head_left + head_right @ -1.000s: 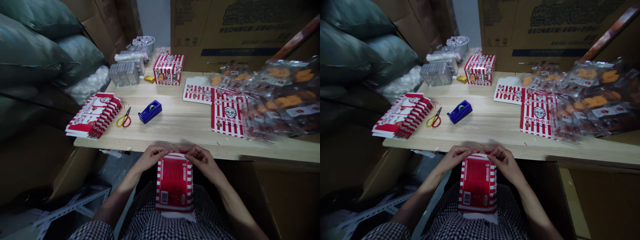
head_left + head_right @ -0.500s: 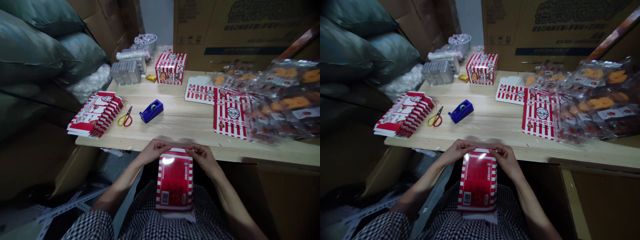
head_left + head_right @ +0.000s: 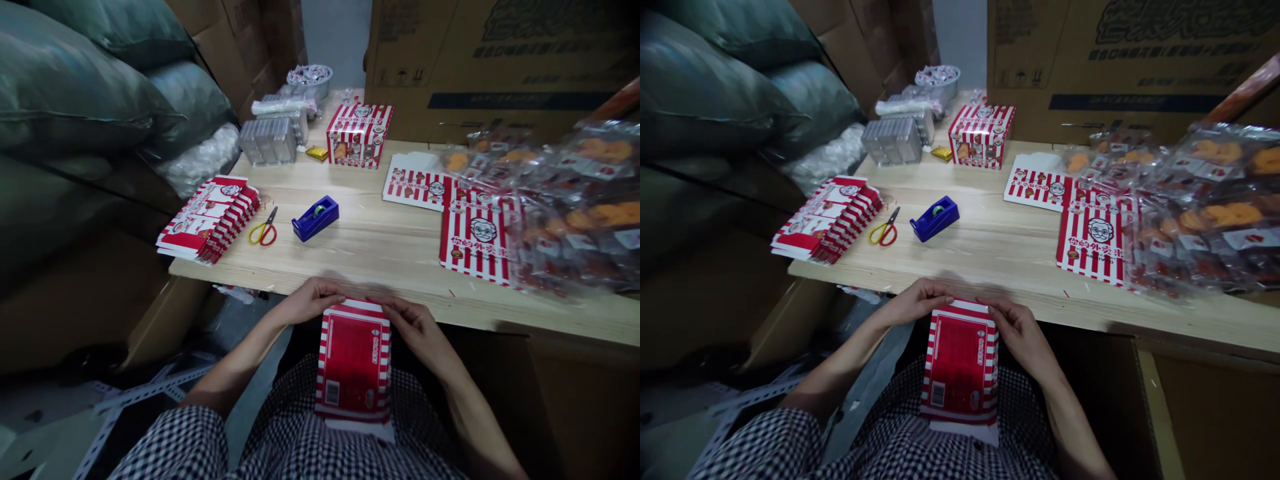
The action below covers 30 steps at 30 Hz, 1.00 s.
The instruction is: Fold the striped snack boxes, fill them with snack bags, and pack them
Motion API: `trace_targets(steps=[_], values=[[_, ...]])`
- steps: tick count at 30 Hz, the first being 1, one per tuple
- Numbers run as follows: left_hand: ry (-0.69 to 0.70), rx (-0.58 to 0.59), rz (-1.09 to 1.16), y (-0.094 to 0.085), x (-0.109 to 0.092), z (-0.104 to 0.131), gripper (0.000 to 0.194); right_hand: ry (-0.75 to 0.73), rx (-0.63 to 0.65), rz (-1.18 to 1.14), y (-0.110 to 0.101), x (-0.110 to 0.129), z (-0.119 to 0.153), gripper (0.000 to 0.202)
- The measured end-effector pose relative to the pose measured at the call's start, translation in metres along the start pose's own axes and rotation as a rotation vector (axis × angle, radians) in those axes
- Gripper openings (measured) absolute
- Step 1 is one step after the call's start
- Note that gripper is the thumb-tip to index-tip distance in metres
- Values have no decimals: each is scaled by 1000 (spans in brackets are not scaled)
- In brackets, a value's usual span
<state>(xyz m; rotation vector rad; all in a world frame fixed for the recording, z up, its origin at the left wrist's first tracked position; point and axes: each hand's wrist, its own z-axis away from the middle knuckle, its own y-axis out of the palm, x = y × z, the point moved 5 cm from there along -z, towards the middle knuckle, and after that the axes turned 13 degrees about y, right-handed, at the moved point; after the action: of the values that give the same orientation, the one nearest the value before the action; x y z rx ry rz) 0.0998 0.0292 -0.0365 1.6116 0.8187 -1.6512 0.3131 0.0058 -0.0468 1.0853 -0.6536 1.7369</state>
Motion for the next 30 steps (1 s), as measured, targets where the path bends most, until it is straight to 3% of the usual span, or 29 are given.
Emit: trace_targets(steps=[4,8,13,19,22,25,27,30], values=[[31,49,-96,-4,-6,1,27,5,28,18,0,4,3,34],[58,98,-200,-9,-13,0,24,55,51,-116,5,5,0,34],[44,118,-169,-13,-13,-1,25,91,-35,-277,6,2,-11,29],[42,99,-107,-19,-13,1,19,7,81,-29,11,12,-2,31],[25,151,-115,-21,-12,7,24,-65,57,121,9,15,6,31],[16,210,-54,-16,-12,17,33,-79,-15,109,4,8,11,29],[20,174,24,-10,-13,24,41,-69,-74,59,-2,2,13,27],[31,28,92,0,-14,33,45,-59,-96,41,-7,-4,15,28]])
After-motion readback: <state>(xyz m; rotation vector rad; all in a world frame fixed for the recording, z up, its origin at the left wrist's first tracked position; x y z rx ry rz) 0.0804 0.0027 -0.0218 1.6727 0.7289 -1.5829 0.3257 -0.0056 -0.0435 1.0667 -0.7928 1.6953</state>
